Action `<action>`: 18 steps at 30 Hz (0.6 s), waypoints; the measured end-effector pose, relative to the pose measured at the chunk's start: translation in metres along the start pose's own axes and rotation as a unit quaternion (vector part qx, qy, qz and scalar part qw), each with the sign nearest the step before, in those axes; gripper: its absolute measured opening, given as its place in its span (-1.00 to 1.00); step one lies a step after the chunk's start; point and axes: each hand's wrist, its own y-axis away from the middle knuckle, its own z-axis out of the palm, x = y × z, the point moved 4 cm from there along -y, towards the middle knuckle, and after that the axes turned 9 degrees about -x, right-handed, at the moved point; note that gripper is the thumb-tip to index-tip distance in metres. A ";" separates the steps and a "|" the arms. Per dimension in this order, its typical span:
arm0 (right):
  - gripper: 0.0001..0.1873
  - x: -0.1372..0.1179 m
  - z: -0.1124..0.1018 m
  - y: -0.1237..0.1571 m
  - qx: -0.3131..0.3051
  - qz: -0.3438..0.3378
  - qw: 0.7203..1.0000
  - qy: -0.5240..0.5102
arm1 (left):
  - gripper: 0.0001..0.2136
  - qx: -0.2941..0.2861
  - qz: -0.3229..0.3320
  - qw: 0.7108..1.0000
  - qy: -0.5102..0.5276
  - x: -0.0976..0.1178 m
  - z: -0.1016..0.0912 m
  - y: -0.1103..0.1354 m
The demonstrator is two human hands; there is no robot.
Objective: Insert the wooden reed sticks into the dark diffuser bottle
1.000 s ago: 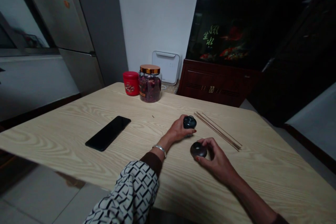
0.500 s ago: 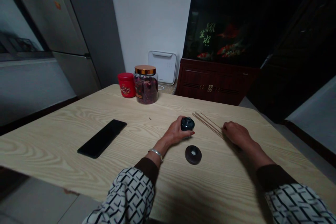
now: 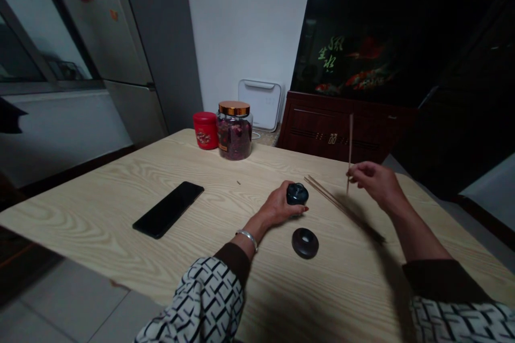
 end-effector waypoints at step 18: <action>-0.74 -0.054 0.085 0.025 -0.013 -0.071 0.950 -0.305 | -0.35 -0.009 0.006 1.000 -0.002 0.002 -0.001 0.001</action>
